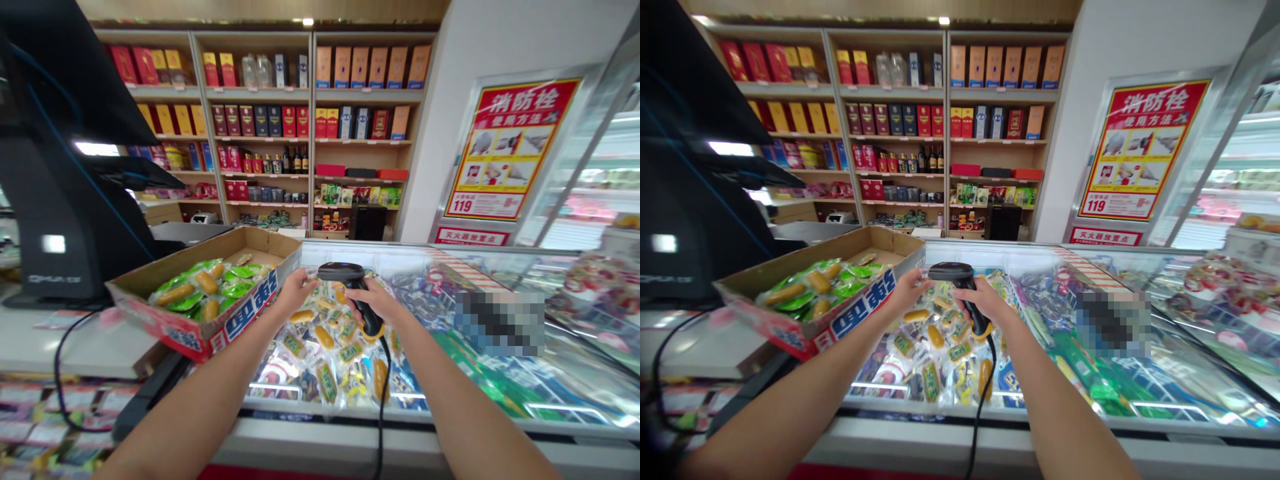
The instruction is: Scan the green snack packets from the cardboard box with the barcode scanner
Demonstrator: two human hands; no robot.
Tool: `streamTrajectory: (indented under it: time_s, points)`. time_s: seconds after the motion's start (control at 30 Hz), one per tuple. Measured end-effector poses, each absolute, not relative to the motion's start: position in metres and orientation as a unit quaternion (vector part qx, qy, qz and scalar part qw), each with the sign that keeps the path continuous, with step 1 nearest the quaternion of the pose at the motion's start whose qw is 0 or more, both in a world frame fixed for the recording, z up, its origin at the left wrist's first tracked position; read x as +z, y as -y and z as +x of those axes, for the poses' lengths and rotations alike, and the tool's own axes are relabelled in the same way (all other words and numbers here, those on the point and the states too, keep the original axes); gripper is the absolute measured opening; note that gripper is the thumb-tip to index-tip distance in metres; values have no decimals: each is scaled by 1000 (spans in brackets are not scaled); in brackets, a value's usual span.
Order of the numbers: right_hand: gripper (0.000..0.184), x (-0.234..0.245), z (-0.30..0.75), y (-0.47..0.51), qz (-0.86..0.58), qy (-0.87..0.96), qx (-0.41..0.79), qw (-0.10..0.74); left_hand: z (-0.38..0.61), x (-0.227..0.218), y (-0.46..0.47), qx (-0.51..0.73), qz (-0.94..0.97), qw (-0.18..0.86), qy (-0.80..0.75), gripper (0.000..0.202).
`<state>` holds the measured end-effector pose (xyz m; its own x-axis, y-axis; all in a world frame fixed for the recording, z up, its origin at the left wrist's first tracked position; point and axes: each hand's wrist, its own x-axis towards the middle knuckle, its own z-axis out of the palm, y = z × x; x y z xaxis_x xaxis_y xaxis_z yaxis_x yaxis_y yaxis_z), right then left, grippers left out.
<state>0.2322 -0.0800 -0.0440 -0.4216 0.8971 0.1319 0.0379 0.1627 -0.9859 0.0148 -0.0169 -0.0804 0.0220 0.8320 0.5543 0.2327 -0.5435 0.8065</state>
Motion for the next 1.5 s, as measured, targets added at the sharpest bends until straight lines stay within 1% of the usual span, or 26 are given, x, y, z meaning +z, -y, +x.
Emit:
streamTrajectory:
  time_s: [0.1, 0.27, 0.4, 0.53, 0.67, 0.87, 0.93, 1.03, 1.1, 1.17, 1.2, 1.27, 1.3, 1.37, 1.4, 1.43, 1.5]
  points:
    - [30, -44, 233, 79, -360, 653, 537, 394, 13, -84, 14, 554, 692, 235, -399, 22]
    - [31, -46, 233, 80, -352, 653, 539, 399, 14, -84, 15, 563, 683, 240, -399, 15]
    - [30, -47, 226, 80, -359, 627, 551, 417, 15, -70, 25, 613, 663, 174, -392, 10]
    - [33, -34, 206, 78, -365, 604, 554, 440, 6, -50, 31, 722, 580, 96, -365, 19]
    - [30, -8, 175, 74, -357, 625, 548, 427, -13, -34, 30, 824, 439, 23, -358, 32]
    - [29, 21, 130, 68, -328, 671, 530, 402, -40, -17, 37, 853, 308, -26, -422, 54]
    - [30, 25, 123, 69, -327, 675, 532, 392, -41, -13, 43, 859, 303, -34, -411, 55]
    - [30, 23, 126, 72, -323, 676, 535, 391, -32, -14, 48, 854, 360, -31, -374, 44]
    - [29, 19, 139, 74, -330, 665, 534, 404, -23, -19, 48, 815, 443, -7, -374, 28]
    - [28, 12, 157, 75, -351, 639, 536, 425, -13, -26, 48, 716, 567, 28, -406, 14]
    - [27, 8, 167, 76, -362, 621, 539, 438, -8, -30, 48, 637, 638, 47, -429, 11]
    - [26, -2, 187, 77, -392, 583, 542, 460, -1, -38, 49, 439, 764, 77, -466, 6]
    - [26, -7, 195, 77, -400, 567, 542, 474, 2, -42, 50, 334, 808, 87, -477, 7]
    - [25, -17, 208, 76, -411, 542, 542, 494, 5, -48, 52, 160, 847, 100, -496, 25]
    - [25, -22, 212, 75, -413, 532, 541, 504, 5, -51, 53, 99, 850, 104, -506, 34]
    - [26, -27, 215, 74, -414, 524, 541, 512, 5, -53, 53, 55, 848, 107, -517, 41]
    - [27, -37, 218, 71, -414, 510, 543, 523, 2, -55, 52, 14, 837, 113, -535, 44]
